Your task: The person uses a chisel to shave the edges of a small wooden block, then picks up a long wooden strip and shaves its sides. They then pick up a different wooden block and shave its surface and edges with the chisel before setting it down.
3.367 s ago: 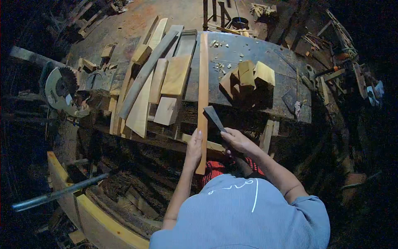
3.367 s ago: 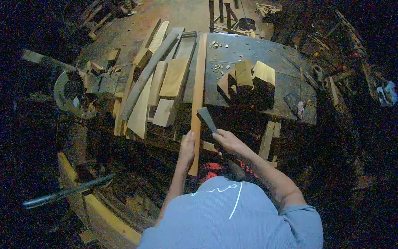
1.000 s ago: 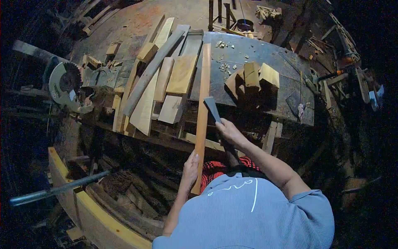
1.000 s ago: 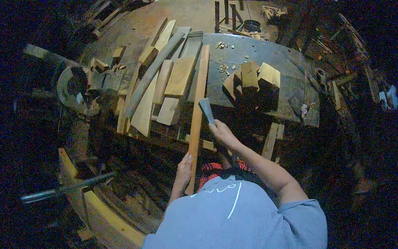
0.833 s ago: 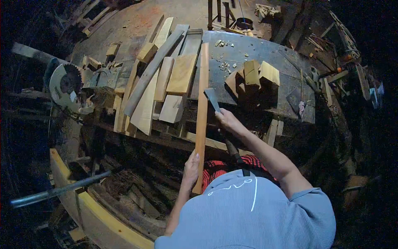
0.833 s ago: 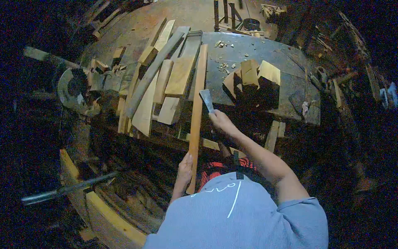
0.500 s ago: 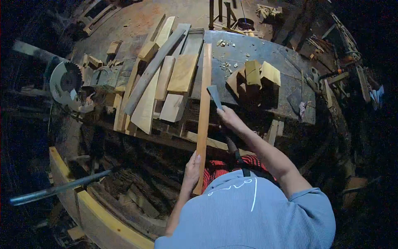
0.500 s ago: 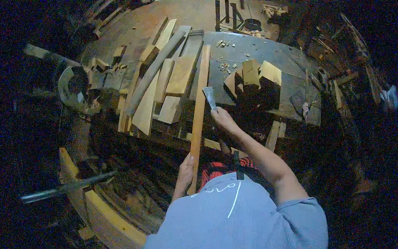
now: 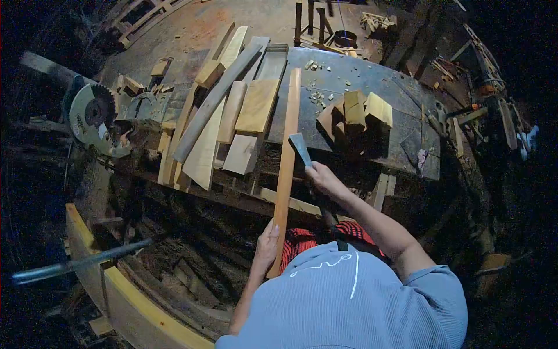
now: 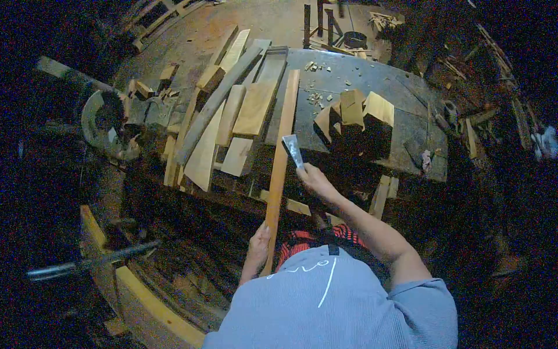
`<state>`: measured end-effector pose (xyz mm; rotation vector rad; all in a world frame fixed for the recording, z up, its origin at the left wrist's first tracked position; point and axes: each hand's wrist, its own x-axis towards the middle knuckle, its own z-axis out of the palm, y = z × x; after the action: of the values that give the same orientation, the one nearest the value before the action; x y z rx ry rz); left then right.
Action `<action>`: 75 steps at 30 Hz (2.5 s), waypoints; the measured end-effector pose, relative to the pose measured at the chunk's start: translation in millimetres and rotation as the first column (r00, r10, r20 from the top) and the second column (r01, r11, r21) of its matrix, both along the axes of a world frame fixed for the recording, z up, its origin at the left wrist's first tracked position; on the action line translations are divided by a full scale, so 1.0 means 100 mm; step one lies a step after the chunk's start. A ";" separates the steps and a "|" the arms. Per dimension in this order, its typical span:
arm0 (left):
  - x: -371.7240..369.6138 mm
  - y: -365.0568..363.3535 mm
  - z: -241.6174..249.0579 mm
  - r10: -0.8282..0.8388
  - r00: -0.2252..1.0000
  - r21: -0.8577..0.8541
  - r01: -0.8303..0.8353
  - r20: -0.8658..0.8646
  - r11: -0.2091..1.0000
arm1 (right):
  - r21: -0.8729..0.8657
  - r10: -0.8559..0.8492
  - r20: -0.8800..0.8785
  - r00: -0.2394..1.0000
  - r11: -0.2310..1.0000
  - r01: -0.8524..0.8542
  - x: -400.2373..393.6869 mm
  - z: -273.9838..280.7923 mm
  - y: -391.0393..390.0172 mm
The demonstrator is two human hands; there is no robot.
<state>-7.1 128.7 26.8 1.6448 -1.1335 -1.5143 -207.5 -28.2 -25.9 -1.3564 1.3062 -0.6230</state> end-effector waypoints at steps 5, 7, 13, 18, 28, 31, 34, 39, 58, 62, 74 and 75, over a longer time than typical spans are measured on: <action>0.04 0.10 -0.02 0.035 0.996 0.029 -0.033 -0.085 0.999 | 0.163 -0.195 0.193 0.962 0.973 0.164 -0.02 0.24 -0.37; 0.09 0.10 0.04 -0.003 0.999 0.025 0.003 -0.033 1.000 | 0.103 -0.023 0.046 0.999 0.995 0.018 -0.07 0.01 -0.44; 0.14 0.21 0.02 0.007 1.000 0.095 -0.006 -0.009 0.995 | 0.045 -0.014 0.014 1.000 0.999 0.013 -0.06 -0.08 -0.44; 0.23 0.30 -0.07 -0.010 1.000 0.092 0.011 -0.008 0.996 | 0.058 -0.006 0.050 0.999 0.998 0.003 -0.11 -0.17 -0.61; 0.36 0.55 -0.09 0.007 0.999 0.112 -0.001 -0.052 0.994 | -0.043 -0.001 0.071 0.997 0.999 0.004 -0.14 -0.31 -0.89; 0.36 0.61 -0.13 0.029 0.999 0.099 -0.026 -0.030 0.995 | -0.327 0.032 -0.100 0.994 0.943 -0.063 -0.10 -0.38 -0.83; 0.39 0.63 -0.04 0.001 1.000 0.111 -0.003 0.017 0.994 | 0.190 -0.118 0.138 0.983 0.978 0.091 -0.10 -0.28 -1.10; 0.44 0.65 -0.03 0.004 1.000 0.115 -0.006 0.018 0.993 | 0.236 -0.134 0.249 0.959 0.969 0.075 -0.17 -0.12 -1.26; 0.53 0.57 0.10 -0.018 0.995 0.149 0.002 0.102 0.989 | 0.320 -0.291 0.196 0.936 0.922 0.219 -0.03 -0.55 -1.83; 0.50 0.54 0.20 -0.027 0.995 0.134 0.014 0.093 0.991 | -0.219 0.195 -0.286 0.938 0.940 -0.262 -0.12 -1.03 -1.70; 0.91 0.43 0.30 -0.051 0.999 0.211 0.048 0.011 0.976 | 0.410 -0.287 0.254 0.924 0.897 0.166 -0.15 0.26 -1.52; 0.89 0.35 0.32 -0.065 0.998 0.159 0.065 -0.002 0.985 | 0.576 -0.358 0.167 0.919 0.792 0.203 -0.14 0.18 -1.50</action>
<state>82.3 163.8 58.7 1.7309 -1.1020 -1.6823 -222.0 -178.2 -8.1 -0.5807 1.3384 -0.5496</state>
